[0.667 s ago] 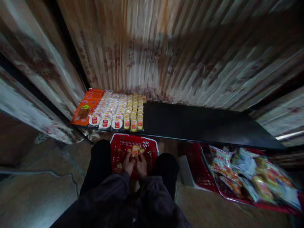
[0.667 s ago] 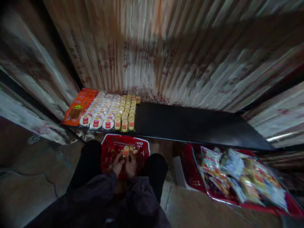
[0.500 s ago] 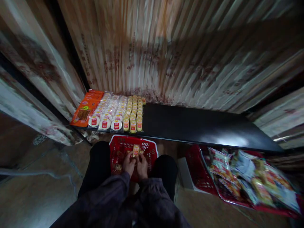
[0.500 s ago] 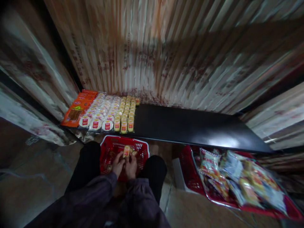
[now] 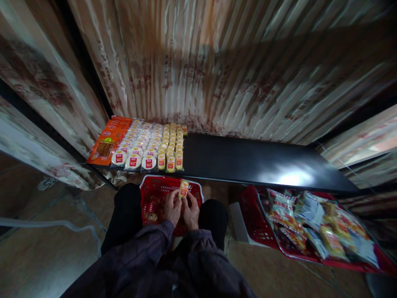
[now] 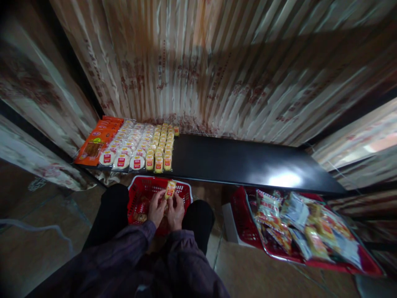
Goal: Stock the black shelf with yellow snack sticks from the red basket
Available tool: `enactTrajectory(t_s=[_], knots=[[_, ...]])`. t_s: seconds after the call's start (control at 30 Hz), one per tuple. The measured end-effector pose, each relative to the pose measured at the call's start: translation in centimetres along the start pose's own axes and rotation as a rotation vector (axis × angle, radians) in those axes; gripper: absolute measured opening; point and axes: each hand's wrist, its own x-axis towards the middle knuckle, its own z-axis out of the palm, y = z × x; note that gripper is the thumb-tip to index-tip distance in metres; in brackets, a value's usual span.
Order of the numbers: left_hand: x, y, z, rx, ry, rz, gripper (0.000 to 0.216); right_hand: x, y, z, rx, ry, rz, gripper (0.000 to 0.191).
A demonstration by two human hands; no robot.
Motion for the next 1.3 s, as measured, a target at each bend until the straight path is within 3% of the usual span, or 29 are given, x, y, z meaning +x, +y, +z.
enactTrajectory(t_s=[0.47, 0.97, 1.3], knots=[[2.4, 4.6, 2.4, 0.05, 0.001, 0.096, 0.035, 4.6, -3.1, -1.7, 0.045, 0.024, -0.116, 0.046], [7.6, 6.5, 5.8, 0.126, 0.004, 0.027, 0.049, 10.6, -5.3, -1.7, 0.057, 0.017, -0.07, 0.054], [10.7, 6.6, 7.7, 0.112, -0.028, 0.034, 0.038, 15.8, -4.4, -0.3, 0.052, -0.009, -0.146, 0.048]])
